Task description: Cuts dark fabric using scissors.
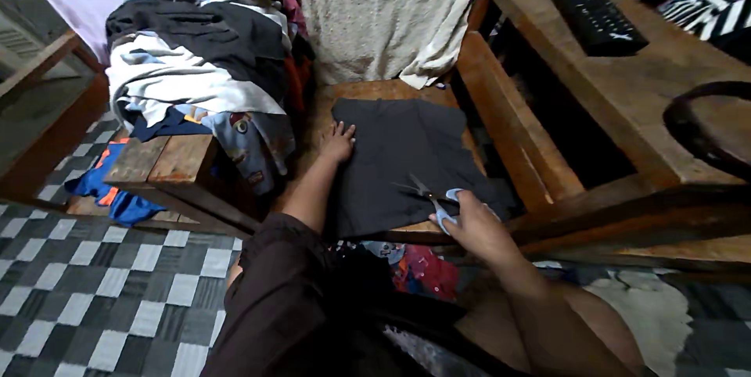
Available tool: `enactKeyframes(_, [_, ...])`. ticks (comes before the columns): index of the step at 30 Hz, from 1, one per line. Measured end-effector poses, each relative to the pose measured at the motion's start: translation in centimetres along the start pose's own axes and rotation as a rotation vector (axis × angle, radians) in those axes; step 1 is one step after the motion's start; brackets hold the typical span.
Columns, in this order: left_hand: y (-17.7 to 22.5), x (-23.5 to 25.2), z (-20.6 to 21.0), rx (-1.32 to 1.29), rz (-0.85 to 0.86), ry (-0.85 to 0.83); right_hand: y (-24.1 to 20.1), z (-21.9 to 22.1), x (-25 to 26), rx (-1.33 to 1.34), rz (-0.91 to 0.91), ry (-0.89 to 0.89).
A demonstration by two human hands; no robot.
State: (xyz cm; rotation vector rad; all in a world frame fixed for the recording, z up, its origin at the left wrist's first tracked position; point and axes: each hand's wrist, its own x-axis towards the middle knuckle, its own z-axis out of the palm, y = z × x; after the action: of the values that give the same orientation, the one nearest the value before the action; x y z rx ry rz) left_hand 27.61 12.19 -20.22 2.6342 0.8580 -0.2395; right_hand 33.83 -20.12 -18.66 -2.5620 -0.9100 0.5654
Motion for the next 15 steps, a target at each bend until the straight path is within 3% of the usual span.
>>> enactKeyframes(9, [-2.2,5.2,-1.0,0.099,0.072,0.047,0.9,-1.1,1.5,0.140,0.067,0.037])
enactKeyframes(13, [-2.1,4.4,-1.6,0.068,0.066,0.134,0.0,-1.2,1.3,0.235,0.024,0.205])
enactKeyframes(15, [-1.6,1.9,-2.7,-0.078,-0.016,0.226,-0.6,-1.3,0.7,0.341,-0.032,0.267])
